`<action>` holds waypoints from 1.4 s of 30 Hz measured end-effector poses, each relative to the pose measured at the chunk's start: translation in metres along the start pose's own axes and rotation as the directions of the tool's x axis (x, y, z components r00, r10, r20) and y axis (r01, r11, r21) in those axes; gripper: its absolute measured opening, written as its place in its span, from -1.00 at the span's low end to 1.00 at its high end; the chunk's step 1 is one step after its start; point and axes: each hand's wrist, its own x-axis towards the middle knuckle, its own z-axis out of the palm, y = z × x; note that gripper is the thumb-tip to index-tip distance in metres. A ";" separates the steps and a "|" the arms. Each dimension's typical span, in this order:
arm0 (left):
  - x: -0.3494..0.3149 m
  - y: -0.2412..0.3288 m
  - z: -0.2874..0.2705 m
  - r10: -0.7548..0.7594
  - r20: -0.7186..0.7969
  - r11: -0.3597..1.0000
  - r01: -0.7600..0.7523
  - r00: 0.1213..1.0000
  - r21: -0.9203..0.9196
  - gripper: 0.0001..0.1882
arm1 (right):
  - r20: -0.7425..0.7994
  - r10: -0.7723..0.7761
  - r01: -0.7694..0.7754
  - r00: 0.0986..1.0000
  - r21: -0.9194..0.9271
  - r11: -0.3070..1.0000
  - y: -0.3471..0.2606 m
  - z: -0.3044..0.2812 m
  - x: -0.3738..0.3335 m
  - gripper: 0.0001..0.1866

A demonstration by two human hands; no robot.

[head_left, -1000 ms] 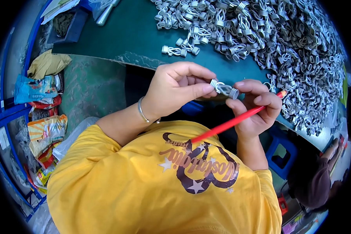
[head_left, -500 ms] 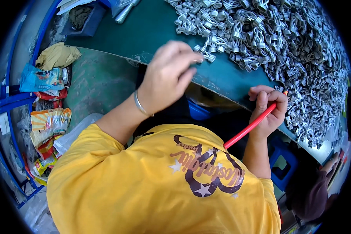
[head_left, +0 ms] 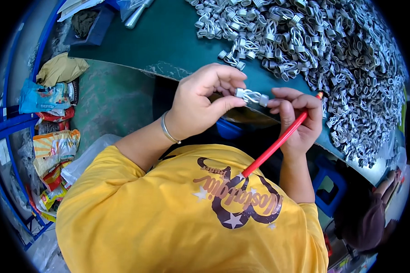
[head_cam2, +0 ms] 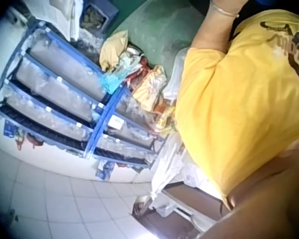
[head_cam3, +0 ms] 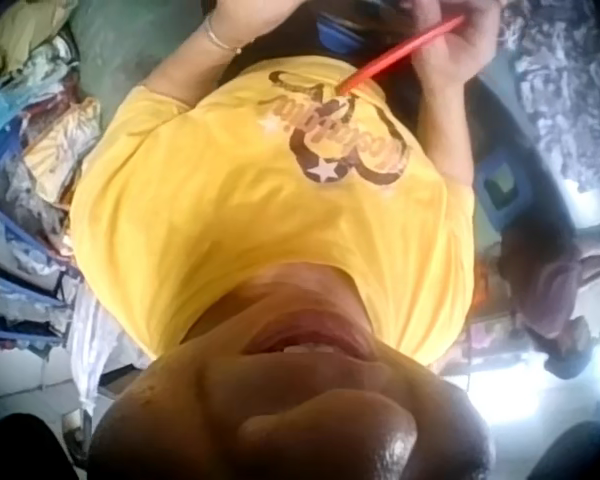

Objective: The person assembles metal clips by hand at a workstation, taking components from a large pile, fitting them together, and placing the finished items into a container.

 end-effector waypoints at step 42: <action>0.124 0.016 -0.176 0.606 -0.200 0.246 0.057 0.770 0.968 -0.87 | -0.005 -0.238 0.230 0.971 -0.245 0.942 0.013 0.003 -0.008 -0.72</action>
